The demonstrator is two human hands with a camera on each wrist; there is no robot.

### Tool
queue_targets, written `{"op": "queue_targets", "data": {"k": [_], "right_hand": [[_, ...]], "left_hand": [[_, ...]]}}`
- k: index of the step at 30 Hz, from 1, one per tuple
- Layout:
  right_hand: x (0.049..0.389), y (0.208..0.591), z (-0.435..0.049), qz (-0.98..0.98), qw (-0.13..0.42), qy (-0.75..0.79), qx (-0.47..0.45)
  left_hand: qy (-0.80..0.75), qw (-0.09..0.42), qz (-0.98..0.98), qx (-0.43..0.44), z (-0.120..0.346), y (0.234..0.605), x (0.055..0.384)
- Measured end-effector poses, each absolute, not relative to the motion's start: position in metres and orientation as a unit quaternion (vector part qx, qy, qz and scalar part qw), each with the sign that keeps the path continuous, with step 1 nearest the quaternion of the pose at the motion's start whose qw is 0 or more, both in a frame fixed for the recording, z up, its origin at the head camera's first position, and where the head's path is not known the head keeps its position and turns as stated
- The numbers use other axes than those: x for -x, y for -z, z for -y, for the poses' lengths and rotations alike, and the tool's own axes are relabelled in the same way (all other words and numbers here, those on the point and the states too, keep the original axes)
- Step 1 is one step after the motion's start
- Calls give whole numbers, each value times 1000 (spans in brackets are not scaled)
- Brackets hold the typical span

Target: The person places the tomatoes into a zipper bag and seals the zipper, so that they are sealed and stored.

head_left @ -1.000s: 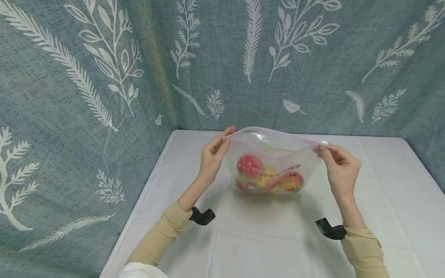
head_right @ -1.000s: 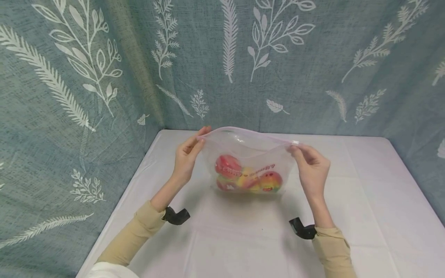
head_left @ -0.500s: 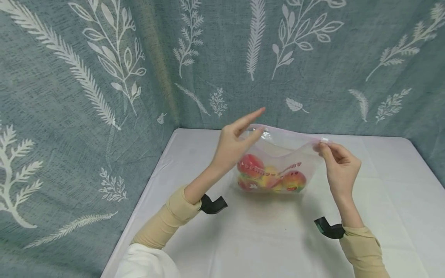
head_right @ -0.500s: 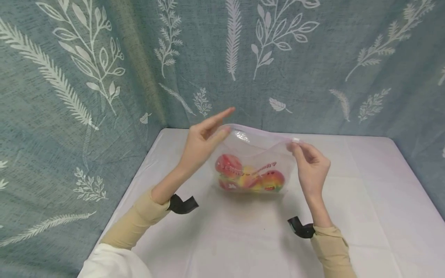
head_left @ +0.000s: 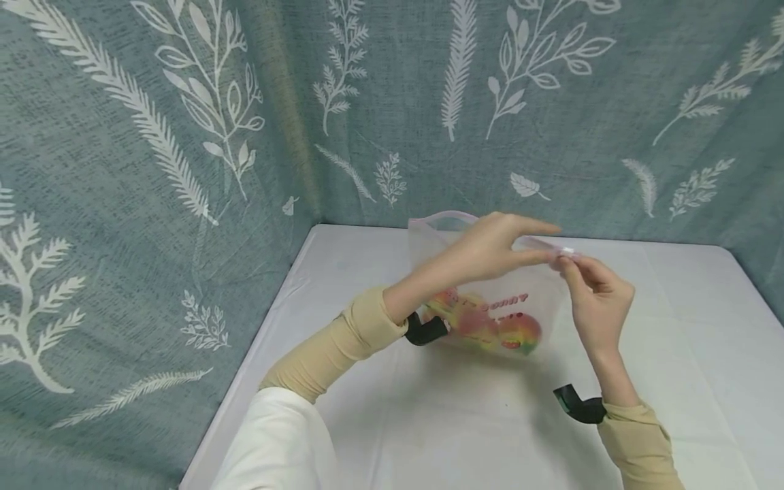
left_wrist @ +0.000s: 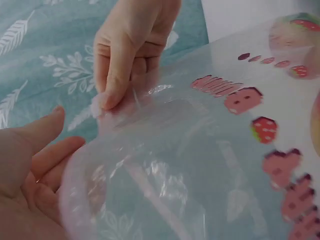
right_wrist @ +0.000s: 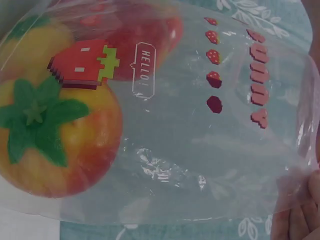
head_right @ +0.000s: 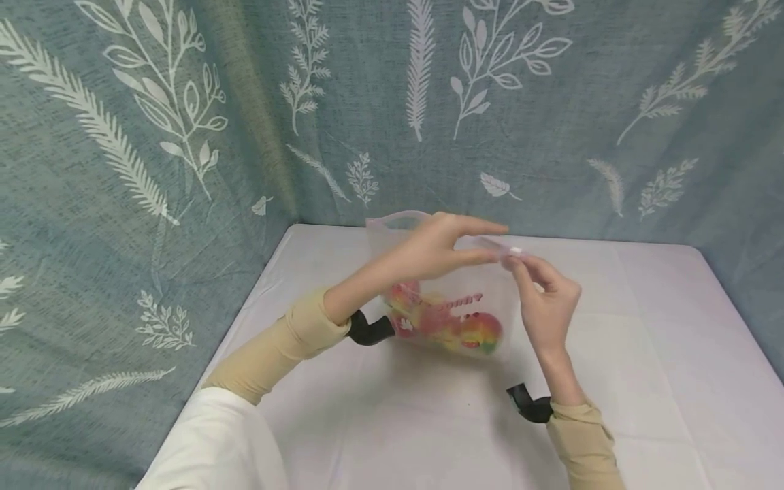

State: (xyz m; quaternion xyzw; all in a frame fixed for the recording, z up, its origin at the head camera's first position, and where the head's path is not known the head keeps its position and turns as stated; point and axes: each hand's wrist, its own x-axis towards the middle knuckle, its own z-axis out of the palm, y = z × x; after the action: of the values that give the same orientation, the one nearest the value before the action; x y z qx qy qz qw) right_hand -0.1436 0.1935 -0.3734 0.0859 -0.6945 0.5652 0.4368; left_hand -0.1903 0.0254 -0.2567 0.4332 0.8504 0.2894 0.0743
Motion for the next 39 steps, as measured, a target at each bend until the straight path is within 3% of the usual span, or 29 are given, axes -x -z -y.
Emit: {"op": "queue_targets", "data": {"k": [8, 15, 31, 39], "right_hand": [[143, 371, -189, 704, 454, -537, -103], [143, 371, -190, 706, 455, -533, -102], [144, 371, -191, 718, 409, -553, -111], [146, 373, -197, 709, 400, -574, -85]], "left_hand": [[-218, 43, -874, -432, -46, 263, 186], [-245, 25, -875, -418, -50, 268, 185], [-295, -2, -881, -371, -42, 278, 190], [-292, 8, -892, -346, -25, 280, 197]]}}
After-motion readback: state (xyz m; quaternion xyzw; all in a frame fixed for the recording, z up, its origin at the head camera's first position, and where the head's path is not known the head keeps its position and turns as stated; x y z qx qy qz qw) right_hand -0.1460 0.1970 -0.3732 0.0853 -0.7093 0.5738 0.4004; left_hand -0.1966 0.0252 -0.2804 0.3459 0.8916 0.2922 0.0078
